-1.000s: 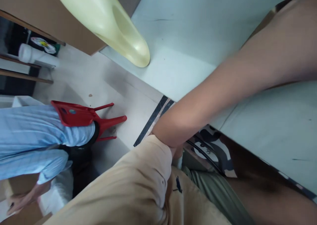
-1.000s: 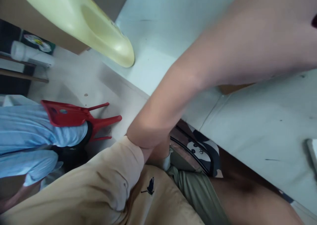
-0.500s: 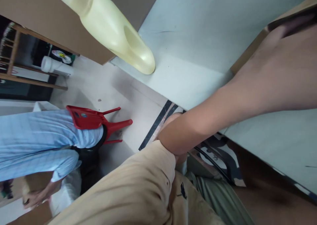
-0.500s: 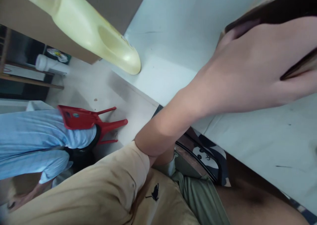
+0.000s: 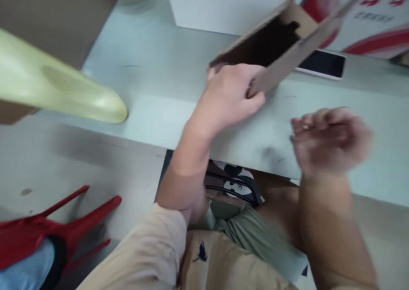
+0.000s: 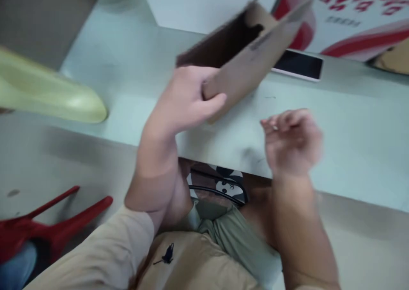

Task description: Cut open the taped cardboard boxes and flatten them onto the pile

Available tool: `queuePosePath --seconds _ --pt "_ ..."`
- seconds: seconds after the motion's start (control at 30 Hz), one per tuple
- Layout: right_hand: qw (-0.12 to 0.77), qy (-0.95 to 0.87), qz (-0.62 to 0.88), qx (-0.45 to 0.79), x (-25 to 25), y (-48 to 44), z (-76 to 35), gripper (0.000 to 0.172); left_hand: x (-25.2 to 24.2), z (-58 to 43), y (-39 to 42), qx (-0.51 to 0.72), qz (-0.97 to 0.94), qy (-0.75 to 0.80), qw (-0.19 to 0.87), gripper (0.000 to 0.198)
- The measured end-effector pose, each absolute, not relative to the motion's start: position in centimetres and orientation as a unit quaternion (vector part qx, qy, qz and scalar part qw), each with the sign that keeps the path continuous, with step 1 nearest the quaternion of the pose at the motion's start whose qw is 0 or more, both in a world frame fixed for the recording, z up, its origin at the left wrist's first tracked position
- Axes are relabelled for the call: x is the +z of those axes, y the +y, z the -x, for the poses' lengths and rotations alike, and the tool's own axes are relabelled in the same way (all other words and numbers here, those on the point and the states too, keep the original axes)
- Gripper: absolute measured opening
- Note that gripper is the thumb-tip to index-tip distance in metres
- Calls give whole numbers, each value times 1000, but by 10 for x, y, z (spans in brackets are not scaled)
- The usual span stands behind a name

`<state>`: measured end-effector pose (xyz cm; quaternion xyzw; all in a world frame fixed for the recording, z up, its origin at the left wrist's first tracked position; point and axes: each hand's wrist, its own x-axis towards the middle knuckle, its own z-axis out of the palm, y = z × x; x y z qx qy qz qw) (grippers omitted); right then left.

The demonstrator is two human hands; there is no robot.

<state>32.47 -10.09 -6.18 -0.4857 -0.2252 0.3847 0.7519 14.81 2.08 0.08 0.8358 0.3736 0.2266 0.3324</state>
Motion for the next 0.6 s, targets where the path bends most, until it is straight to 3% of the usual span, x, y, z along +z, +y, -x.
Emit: queuePosePath --seconds 0.27,0.5,0.6 --pt "739 -199 480 428 -96 -97 -323 41 -6 -151 26 282 -811 353 371 45" --pt "741 -181 458 458 -106 -97 -335 46 -8 -157 33 398 -806 264 349 25" --pt "741 -188 455 456 -106 -101 -337 46 -9 -160 32 391 -815 262 338 26"
